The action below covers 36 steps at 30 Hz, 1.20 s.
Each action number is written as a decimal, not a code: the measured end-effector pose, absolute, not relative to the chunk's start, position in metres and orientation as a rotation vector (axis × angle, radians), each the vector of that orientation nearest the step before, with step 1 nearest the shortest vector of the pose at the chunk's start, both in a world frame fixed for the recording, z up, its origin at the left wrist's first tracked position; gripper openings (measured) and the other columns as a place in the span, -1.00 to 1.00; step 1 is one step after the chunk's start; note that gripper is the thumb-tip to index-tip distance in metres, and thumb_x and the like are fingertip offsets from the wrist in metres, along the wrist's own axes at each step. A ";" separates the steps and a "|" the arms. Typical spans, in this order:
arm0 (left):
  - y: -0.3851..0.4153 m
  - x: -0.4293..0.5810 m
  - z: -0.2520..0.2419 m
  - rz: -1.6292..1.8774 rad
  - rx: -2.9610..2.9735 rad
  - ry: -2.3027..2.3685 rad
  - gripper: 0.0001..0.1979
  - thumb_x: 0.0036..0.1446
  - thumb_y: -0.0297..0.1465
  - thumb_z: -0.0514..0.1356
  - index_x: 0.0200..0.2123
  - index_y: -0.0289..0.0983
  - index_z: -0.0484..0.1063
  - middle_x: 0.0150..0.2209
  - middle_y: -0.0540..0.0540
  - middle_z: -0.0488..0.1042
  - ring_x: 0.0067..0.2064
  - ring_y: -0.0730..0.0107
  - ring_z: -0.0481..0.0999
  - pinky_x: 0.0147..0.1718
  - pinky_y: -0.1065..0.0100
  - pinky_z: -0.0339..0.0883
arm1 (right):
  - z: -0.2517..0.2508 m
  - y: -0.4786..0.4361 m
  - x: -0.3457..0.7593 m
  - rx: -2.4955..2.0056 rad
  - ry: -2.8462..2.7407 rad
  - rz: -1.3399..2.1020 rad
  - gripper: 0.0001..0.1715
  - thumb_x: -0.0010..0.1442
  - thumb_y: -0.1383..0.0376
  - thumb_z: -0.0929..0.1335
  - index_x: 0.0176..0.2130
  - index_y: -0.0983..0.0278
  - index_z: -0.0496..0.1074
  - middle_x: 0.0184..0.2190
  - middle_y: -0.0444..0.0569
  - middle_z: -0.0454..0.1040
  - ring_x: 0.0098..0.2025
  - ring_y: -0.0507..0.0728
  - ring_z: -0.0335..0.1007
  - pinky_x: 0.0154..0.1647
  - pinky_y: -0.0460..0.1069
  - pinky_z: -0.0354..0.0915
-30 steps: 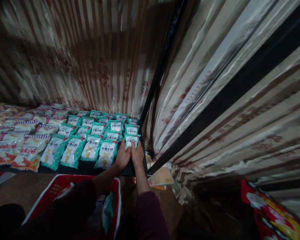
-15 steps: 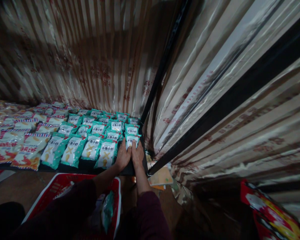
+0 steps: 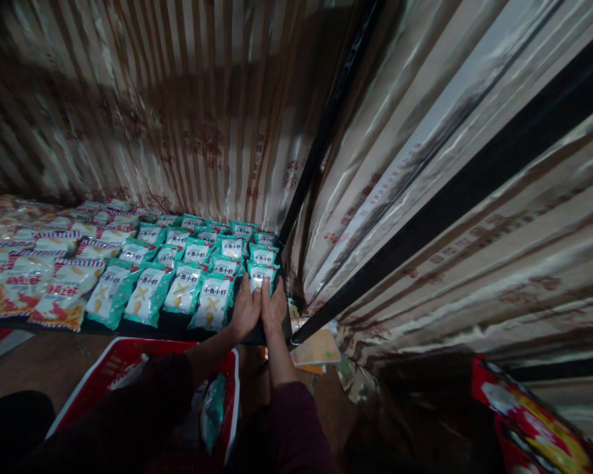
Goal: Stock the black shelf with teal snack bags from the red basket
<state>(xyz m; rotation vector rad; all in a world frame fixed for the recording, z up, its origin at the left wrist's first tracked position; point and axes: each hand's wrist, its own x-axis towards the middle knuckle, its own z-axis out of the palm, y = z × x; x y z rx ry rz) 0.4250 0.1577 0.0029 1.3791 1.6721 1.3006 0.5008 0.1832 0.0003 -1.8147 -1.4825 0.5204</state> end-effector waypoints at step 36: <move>0.119 0.431 -0.005 1.237 1.491 1.673 -0.45 0.20 -0.30 -0.06 0.23 -0.40 0.07 0.32 -0.31 -0.04 0.35 0.11 -0.12 0.29 0.08 -0.16 | -0.019 0.128 0.502 -1.566 -1.631 0.404 -0.40 0.22 0.20 0.09 0.22 0.28 0.13 0.19 0.07 0.23 0.25 0.19 0.06 0.24 0.16 0.03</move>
